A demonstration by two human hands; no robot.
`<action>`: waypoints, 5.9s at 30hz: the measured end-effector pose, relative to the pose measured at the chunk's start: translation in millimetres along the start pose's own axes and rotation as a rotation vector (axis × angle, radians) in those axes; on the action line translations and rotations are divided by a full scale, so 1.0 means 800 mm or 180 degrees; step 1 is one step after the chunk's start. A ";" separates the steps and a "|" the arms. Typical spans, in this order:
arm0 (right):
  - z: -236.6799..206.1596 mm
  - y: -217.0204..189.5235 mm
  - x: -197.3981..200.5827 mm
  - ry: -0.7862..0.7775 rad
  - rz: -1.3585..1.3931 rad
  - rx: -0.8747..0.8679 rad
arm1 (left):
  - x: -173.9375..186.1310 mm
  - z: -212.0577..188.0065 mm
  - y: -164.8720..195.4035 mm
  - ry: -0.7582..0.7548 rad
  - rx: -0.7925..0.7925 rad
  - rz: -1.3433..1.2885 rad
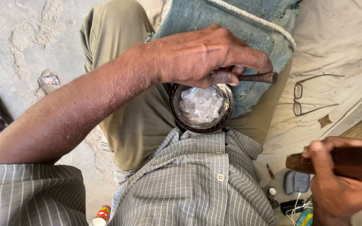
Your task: The person holds a small metal rod against a metal bowl resting on their lap and repeatedly strikes it with a wooden mallet. The person adjusts the rod's position occasionally while continuing to hammer.
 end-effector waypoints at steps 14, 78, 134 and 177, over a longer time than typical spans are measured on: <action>-0.002 0.039 0.043 0.0310 -0.0156 0.0033 | -0.002 -0.014 0.007 -0.0011 0.0389 0.0197; 0.033 0.136 -0.064 -0.1178 -0.0119 -0.0345 | -0.072 -0.011 0.035 0.1742 0.1957 0.0408; 0.059 0.004 0.048 -0.0196 -0.3391 0.1270 | -0.034 -0.023 0.015 0.0152 0.0783 0.0227; 0.046 0.043 0.049 -0.0006 -0.3400 0.1390 | -0.022 -0.003 0.005 -0.0145 0.0249 0.0209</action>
Point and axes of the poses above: each hand's wrist, its own z-axis towards the middle knuckle, its own x-axis out of the back of the hand, y = z × x, the point moved 1 cm from there along z, towards the middle knuckle, and after that the axes turned 8 degrees about -x, right-handed, at the moved point
